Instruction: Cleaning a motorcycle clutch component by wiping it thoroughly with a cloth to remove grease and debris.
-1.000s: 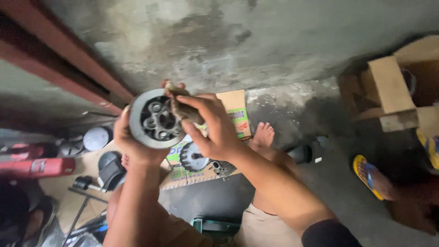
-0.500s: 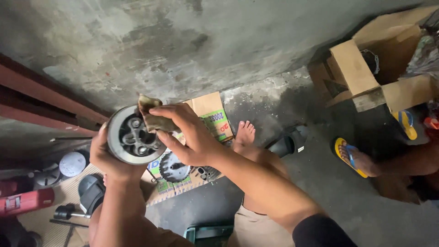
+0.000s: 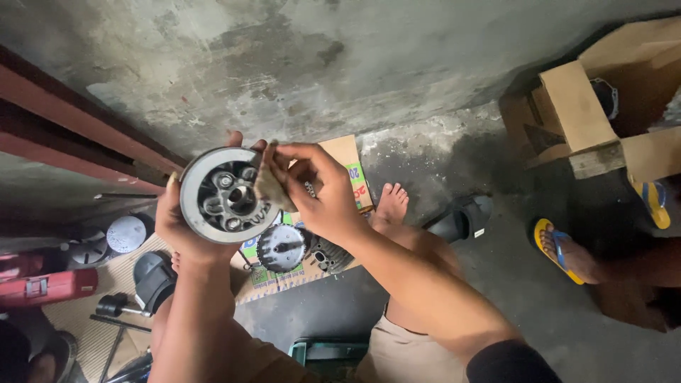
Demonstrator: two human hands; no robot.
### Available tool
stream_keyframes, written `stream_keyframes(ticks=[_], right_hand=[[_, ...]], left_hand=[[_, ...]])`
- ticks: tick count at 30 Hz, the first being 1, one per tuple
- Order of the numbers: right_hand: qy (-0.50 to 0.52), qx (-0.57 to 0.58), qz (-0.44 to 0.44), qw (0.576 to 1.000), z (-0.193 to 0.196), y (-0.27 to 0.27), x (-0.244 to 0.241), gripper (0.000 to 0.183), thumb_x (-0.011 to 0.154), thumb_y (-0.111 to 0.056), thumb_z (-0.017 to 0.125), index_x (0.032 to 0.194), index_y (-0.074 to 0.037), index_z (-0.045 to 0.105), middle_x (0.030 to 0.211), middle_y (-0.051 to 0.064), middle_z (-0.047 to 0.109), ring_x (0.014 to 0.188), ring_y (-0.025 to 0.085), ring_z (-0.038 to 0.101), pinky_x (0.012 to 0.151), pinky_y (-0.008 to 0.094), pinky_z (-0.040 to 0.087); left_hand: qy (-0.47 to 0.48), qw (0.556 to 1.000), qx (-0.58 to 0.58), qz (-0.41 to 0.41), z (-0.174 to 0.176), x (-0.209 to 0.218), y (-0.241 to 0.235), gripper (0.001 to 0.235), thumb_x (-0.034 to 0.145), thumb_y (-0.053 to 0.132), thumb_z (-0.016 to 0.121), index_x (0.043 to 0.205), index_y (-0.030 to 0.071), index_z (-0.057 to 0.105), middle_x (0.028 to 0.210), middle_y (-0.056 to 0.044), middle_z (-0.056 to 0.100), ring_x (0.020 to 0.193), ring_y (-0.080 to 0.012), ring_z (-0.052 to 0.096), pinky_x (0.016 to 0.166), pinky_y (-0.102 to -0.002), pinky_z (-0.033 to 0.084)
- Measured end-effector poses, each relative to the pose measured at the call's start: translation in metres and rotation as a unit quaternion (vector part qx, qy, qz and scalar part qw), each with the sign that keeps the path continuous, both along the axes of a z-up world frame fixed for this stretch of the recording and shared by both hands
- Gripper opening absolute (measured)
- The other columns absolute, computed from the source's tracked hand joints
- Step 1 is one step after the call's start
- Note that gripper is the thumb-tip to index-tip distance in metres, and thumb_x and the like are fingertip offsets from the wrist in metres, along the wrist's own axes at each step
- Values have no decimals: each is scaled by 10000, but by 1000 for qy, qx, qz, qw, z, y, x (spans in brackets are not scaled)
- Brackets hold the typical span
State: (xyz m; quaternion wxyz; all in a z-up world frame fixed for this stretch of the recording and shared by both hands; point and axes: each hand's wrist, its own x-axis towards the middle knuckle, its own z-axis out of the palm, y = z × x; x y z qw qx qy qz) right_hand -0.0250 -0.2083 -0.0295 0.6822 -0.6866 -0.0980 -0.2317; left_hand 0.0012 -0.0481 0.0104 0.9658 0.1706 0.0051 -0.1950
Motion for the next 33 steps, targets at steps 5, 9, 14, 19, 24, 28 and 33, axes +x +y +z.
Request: stream_keyframes(ticks=[5, 9, 14, 19, 24, 28, 33], right_hand=[[44, 29, 56, 997, -5, -4, 3, 314, 940, 112, 603, 1219, -13, 669, 960, 139, 706, 743, 199, 705, 673, 384, 614], [84, -3, 90, 992, 4, -13, 9, 165, 955, 30, 689, 1110, -24, 704, 895, 124, 712, 731, 149, 669, 633, 356, 598], [116, -11, 101, 988, -2, -13, 11, 145, 976, -3, 660, 1106, -57, 694, 880, 122, 708, 788, 211, 701, 647, 421, 624], [124, -28, 122, 984, -2, -16, 10, 86, 988, -33, 642, 1032, -76, 702, 818, 74, 682, 811, 165, 676, 720, 396, 611], [118, -55, 127, 983, 6, -16, 11, 83, 989, -19, 625, 996, -86, 674, 807, 75, 669, 818, 186, 672, 767, 385, 584], [134, -46, 113, 983, 8, -11, 11, 140, 1017, -12, 564, 1031, -101, 671, 796, 95, 671, 807, 212, 687, 747, 390, 591], [121, -48, -34, 991, 10, -1, 26, 172, 1062, -164, 533, 959, -51, 612, 758, 172, 647, 807, 218, 670, 737, 403, 584]], left_hand=[[-43, 999, 21, -22, -20, -2, 6, 801, 852, 317, 548, 1470, -167, 390, 1536, -387, 393, 1432, -545, 383, 1212, -660, 242], [-70, 996, 39, -29, -55, 8, 21, 765, 837, 278, 506, 1449, -168, 399, 1612, -346, 316, 1425, -555, 378, 1196, -699, 245], [-72, 993, 81, -43, -60, 11, 27, 818, 786, 313, 480, 1459, -148, 411, 1601, -327, 356, 1443, -520, 381, 1197, -681, 233], [138, 972, 189, 6, 6, 0, 3, 702, 744, 317, 550, 1306, -98, 614, 1313, -319, 634, 1179, -495, 621, 1135, -609, 410], [214, 955, 196, 56, 26, 2, -6, 399, 728, 263, 646, 996, -18, 734, 1025, -282, 737, 914, -409, 722, 976, -523, 554], [185, 957, 220, 39, -49, 25, 15, 507, 767, 370, 678, 1070, -33, 733, 1037, -295, 721, 965, -435, 714, 961, -579, 531], [44, 988, 121, 82, -32, 5, -11, 529, 927, 414, 604, 1309, 48, 607, 1318, -173, 630, 1226, -356, 638, 1081, -581, 506]])
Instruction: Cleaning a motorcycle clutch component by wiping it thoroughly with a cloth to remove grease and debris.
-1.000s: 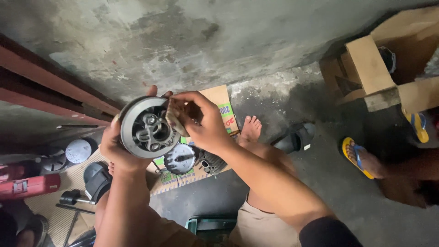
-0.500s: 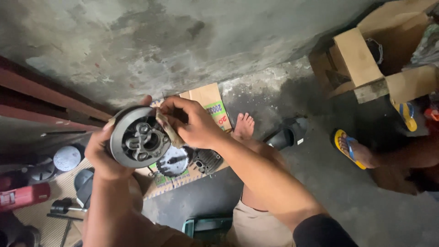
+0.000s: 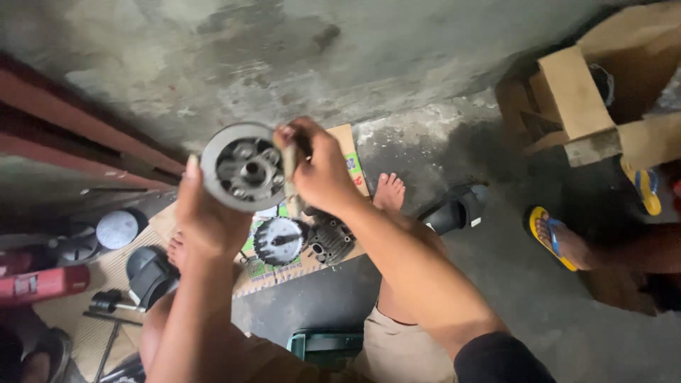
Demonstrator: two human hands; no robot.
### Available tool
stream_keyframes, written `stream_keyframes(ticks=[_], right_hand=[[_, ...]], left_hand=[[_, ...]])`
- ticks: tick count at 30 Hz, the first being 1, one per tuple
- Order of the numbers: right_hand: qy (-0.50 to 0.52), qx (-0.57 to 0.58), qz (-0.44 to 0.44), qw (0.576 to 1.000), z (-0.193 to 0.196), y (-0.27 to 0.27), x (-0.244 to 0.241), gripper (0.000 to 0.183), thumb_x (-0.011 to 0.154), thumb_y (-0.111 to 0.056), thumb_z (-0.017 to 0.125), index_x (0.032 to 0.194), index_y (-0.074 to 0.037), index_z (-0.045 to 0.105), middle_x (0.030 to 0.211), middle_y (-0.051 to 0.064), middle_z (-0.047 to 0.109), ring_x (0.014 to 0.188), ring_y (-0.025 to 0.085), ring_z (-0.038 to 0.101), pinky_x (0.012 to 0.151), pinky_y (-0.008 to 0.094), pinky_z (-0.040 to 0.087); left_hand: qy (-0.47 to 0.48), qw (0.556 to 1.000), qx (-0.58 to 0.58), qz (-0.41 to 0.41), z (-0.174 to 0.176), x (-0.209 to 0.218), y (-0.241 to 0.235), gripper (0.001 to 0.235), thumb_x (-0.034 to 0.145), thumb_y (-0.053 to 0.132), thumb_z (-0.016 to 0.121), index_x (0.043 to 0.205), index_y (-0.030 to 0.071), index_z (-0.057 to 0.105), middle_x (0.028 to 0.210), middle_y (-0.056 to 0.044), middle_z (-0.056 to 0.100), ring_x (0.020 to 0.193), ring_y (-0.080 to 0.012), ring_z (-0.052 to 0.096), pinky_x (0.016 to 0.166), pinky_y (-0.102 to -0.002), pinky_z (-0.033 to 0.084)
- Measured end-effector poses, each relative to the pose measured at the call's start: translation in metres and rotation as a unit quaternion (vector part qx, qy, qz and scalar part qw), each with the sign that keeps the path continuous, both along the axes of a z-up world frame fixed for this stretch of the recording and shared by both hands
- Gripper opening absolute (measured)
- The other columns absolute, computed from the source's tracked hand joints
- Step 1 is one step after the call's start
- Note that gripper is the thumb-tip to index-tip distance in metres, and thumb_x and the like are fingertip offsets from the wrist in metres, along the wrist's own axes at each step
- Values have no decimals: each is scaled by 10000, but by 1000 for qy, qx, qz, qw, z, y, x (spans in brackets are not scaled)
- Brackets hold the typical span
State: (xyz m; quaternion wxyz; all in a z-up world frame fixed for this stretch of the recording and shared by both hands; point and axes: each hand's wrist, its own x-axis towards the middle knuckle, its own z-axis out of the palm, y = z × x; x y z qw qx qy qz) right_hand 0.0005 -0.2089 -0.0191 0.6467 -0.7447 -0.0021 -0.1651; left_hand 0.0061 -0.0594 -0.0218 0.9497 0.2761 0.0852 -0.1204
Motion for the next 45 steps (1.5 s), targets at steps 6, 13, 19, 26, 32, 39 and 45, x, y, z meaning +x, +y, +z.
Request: stream_keyframes(ticks=[6, 13, 19, 26, 32, 39, 45], right_hand=[[-39, 43, 23, 998, -15, 5, 11, 190, 1066, -127, 523, 923, -72, 636, 726, 92, 651, 802, 137, 679, 745, 343, 592], [-28, 41, 71, 996, -20, 7, 12, 80, 993, -102, 712, 974, -74, 640, 712, 77, 643, 724, 144, 678, 692, 349, 605], [-43, 33, 80, 995, -19, 19, 13, 91, 982, -50, 703, 1045, -64, 640, 736, 75, 632, 753, 139, 642, 729, 363, 575], [-13, 48, 126, 991, -29, 18, 16, 64, 1023, -128, 681, 987, -78, 698, 754, 83, 662, 813, 134, 645, 790, 367, 569], [1, 53, 148, 988, -5, 16, 6, 93, 1029, -140, 661, 1023, -67, 720, 793, 97, 699, 847, 151, 660, 825, 386, 574], [-5, 36, 167, 985, 1, 1, 6, 130, 973, -85, 695, 1088, -36, 730, 803, 88, 691, 863, 149, 651, 868, 408, 584], [1, 52, 134, 990, -7, 9, 12, 102, 990, -130, 687, 957, -33, 697, 636, 70, 635, 619, 138, 681, 709, 298, 584]], left_hand=[[-127, 971, 192, 66, -3, -5, 5, 345, 919, 262, 752, 1128, 95, 534, 1006, -67, 580, 977, -184, 607, 893, -414, 583], [-185, 936, 263, 144, -24, 9, 26, 337, 876, 318, 737, 1076, 71, 623, 875, -74, 593, 842, -133, 577, 779, -339, 576], [-127, 938, 293, 136, -8, 1, 22, 570, 866, 617, 570, 1016, 81, 692, 884, -69, 592, 854, -166, 540, 812, -370, 540], [-181, 936, 273, 126, -6, 2, 26, 501, 931, 509, 511, 981, 47, 699, 800, -77, 608, 766, -152, 572, 761, -327, 555], [-184, 927, 304, 121, 5, 1, 32, 342, 829, 368, 682, 943, 45, 685, 748, -37, 547, 720, -119, 520, 668, -269, 487], [-161, 938, 288, 104, 6, -1, 35, 233, 792, 238, 760, 915, 58, 677, 705, -26, 543, 673, -91, 515, 623, -248, 472], [-199, 904, 371, 73, 17, -4, 35, 265, 777, 283, 766, 925, 82, 678, 752, 19, 555, 723, -83, 488, 643, -221, 414]])
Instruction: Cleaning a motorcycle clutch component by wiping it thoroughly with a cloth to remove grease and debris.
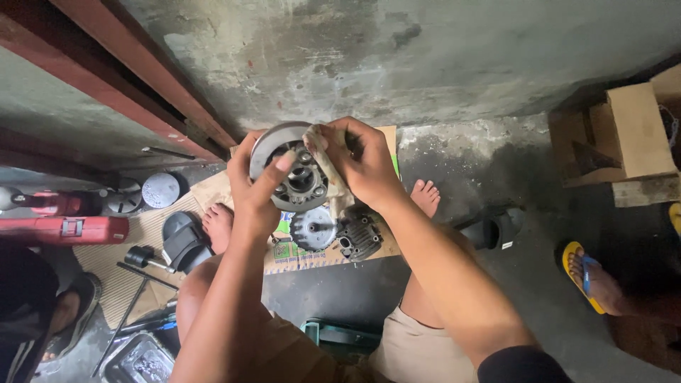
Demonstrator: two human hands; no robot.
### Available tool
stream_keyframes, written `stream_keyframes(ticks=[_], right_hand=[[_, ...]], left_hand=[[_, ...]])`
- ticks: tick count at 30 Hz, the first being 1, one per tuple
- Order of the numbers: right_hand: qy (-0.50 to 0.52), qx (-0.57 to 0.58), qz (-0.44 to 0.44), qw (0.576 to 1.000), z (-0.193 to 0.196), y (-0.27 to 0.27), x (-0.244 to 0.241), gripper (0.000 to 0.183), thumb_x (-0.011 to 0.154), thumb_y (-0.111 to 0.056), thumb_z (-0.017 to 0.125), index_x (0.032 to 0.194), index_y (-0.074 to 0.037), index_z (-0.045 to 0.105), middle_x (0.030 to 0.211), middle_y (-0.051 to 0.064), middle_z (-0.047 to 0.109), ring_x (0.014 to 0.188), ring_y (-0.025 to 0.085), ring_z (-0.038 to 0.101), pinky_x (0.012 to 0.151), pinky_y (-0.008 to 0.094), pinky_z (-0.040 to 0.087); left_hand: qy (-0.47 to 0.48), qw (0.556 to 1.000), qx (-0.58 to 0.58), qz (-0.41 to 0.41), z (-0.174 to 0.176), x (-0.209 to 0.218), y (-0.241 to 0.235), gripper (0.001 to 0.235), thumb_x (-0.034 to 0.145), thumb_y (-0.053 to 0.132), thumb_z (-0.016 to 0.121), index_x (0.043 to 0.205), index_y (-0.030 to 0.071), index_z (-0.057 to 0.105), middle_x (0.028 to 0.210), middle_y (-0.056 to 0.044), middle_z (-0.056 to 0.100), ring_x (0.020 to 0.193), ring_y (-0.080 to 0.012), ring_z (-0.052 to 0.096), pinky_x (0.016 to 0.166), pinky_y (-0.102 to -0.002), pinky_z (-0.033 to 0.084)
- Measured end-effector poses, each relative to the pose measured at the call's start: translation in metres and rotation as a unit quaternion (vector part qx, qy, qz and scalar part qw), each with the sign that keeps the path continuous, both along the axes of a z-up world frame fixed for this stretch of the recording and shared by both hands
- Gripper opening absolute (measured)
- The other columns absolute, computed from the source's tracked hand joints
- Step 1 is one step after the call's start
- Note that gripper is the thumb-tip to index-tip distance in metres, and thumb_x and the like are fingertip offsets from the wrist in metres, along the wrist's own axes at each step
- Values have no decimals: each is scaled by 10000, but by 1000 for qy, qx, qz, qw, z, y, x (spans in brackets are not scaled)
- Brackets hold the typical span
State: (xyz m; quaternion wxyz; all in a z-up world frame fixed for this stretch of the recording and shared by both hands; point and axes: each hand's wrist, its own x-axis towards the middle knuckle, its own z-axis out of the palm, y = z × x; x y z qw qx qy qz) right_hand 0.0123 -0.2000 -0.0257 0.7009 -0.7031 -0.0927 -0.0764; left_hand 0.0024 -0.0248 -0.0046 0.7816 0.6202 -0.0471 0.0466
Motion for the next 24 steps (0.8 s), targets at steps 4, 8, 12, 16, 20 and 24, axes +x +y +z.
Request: stream_keyframes(ticks=[4, 8, 12, 16, 20, 24], right_hand=[[17, 9, 7, 1000, -35, -10, 7, 145, 977, -157, 728, 888, -56, 674, 585, 58, 617, 558, 128, 663, 630, 264, 550], [31, -38, 11, 999, -12, -4, 0, 238, 962, -231, 758, 851, -58, 637, 623, 89, 586, 647, 135, 598, 624, 294, 513], [39, -80, -1, 996, -15, -7, 0, 360, 923, -285, 803, 749, -74, 569, 576, 52, 484, 609, 89, 482, 577, 243, 409], [40, -91, 6, 995, -2, -4, 0, 385, 912, -283, 818, 707, -81, 561, 559, 36, 467, 599, 75, 459, 567, 229, 379], [76, -100, 49, 991, 32, 4, -8, 403, 971, -311, 740, 652, -99, 615, 516, 33, 522, 564, 80, 445, 552, 240, 391], [119, -136, 97, 979, -6, -8, -6, 537, 1035, -365, 628, 557, -130, 553, 455, -3, 467, 481, 102, 370, 539, 247, 372]], left_hand=[[-20, 999, 42, -14, -13, 4, 6, 289, 754, 286, 788, 920, 80, 670, 734, 3, 568, 733, -89, 489, 649, -236, 421], [-16, 994, 106, -18, -6, 4, 11, 411, 910, 506, 563, 868, 104, 636, 741, -32, 550, 767, -126, 479, 704, -264, 417], [-44, 990, 128, -36, 13, -2, 6, 558, 1021, 544, 323, 868, 111, 641, 769, -49, 573, 794, -150, 490, 800, -269, 453], [-31, 990, 129, -56, -18, 4, 14, 577, 1067, 499, 251, 809, 122, 603, 737, -44, 555, 759, -165, 485, 791, -264, 439], [75, 989, 68, -110, -17, 3, 13, 587, 1037, 569, 238, 783, 161, 576, 717, 13, 508, 711, -139, 464, 779, -213, 385], [313, 947, -31, -64, -21, 0, 10, 831, 857, 748, 383, 1076, -11, 640, 995, -170, 616, 943, -335, 615, 941, -388, 507]])
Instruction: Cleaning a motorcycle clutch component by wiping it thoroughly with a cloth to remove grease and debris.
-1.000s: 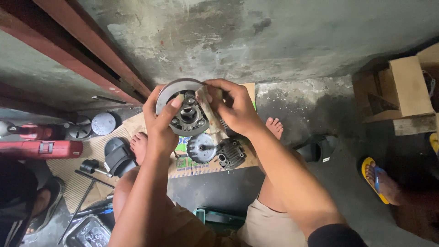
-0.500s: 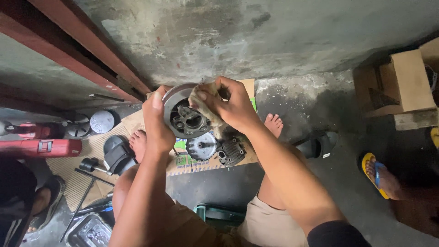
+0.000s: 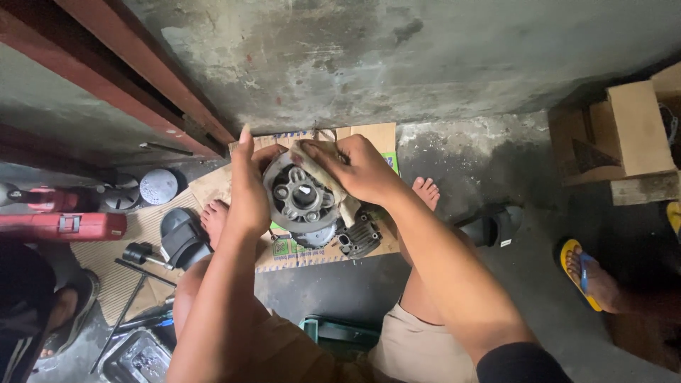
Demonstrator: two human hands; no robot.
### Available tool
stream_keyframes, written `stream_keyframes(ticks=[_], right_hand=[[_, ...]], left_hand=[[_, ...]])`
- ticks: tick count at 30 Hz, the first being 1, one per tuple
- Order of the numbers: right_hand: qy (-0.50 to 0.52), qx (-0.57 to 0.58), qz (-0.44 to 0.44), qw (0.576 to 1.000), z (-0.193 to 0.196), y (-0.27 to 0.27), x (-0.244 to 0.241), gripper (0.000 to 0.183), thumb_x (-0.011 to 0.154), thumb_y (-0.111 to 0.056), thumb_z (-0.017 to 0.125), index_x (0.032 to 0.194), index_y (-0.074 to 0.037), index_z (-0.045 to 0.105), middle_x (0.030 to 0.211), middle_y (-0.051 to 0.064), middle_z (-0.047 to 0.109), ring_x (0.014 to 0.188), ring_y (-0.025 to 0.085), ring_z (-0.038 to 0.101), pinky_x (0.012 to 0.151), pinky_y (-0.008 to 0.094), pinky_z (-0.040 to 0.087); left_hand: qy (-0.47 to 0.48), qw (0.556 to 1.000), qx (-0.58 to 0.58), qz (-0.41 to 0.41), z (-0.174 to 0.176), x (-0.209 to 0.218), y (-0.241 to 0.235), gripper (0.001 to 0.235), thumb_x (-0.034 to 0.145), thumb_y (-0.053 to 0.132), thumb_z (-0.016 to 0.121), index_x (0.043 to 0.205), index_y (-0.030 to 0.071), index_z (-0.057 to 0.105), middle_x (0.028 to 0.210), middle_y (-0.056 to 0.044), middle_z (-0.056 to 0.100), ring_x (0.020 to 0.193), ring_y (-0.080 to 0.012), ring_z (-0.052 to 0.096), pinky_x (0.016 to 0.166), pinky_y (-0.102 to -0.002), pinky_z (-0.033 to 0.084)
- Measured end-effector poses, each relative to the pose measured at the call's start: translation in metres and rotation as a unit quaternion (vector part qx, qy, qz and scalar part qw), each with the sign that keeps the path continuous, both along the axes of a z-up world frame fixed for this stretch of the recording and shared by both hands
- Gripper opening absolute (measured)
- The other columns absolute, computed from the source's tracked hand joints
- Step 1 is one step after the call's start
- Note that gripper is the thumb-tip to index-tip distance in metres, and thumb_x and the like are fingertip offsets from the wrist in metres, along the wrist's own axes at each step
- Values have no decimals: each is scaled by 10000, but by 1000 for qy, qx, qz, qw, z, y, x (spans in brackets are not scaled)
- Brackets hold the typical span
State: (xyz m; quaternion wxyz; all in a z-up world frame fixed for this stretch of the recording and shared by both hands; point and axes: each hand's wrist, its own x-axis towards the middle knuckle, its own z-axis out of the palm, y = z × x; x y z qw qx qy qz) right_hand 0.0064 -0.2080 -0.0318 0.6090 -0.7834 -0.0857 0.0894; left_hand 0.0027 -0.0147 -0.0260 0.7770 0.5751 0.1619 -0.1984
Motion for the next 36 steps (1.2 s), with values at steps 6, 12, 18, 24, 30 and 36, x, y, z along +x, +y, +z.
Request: stream_keyframes(ticks=[6, 12, 18, 24, 30, 36], right_hand=[[-33, 67, -70, 995, -10, 2, 2, 624, 1081, -498, 530, 557, -159, 519, 425, -26, 379, 428, 61, 287, 500, 234, 310], [-136, 80, -73, 985, 37, 21, -1, 486, 1103, -250, 409, 695, -26, 549, 541, 120, 458, 613, 165, 494, 625, 332, 449], [-132, 74, -46, 987, 14, 16, -6, 381, 1059, -215, 526, 704, -88, 580, 607, 21, 551, 704, 87, 543, 671, 280, 485], [-112, 81, -111, 984, 21, 27, -9, 393, 995, -185, 621, 619, -75, 596, 513, 63, 546, 579, 104, 519, 550, 275, 466], [-98, 99, -109, 984, 22, 27, -6, 373, 994, -232, 667, 649, -91, 653, 514, 45, 572, 580, 52, 532, 500, 216, 461], [-94, 85, -73, 989, 5, 9, 2, 279, 969, -166, 702, 716, -49, 679, 535, 87, 585, 570, 117, 565, 499, 269, 479]], left_hand=[[-3, 978, -180, 104, 11, 18, 5, 551, 834, 618, 574, 838, 70, 637, 782, -144, 668, 718, -275, 679, 708, -355, 555], [-192, 964, -139, 120, -6, 12, -25, 406, 961, 394, 625, 1285, 164, 542, 1161, -77, 601, 1092, -233, 641, 951, -476, 563], [-249, 940, -118, 203, -2, 7, -29, 338, 1014, 422, 597, 1205, 143, 583, 1052, -81, 654, 992, -168, 651, 938, -390, 598], [-299, 933, 32, 195, -20, 10, -15, 279, 921, 387, 717, 1050, 149, 652, 889, 4, 593, 862, -93, 546, 792, -293, 513], [-352, 916, 133, 140, -4, 10, 3, 331, 813, 401, 766, 1024, 154, 701, 829, 35, 572, 806, -78, 508, 752, -249, 442], [-382, 908, 161, 66, -2, 9, 8, 394, 919, 524, 597, 955, 147, 704, 768, 36, 535, 787, -87, 447, 738, -236, 401]])
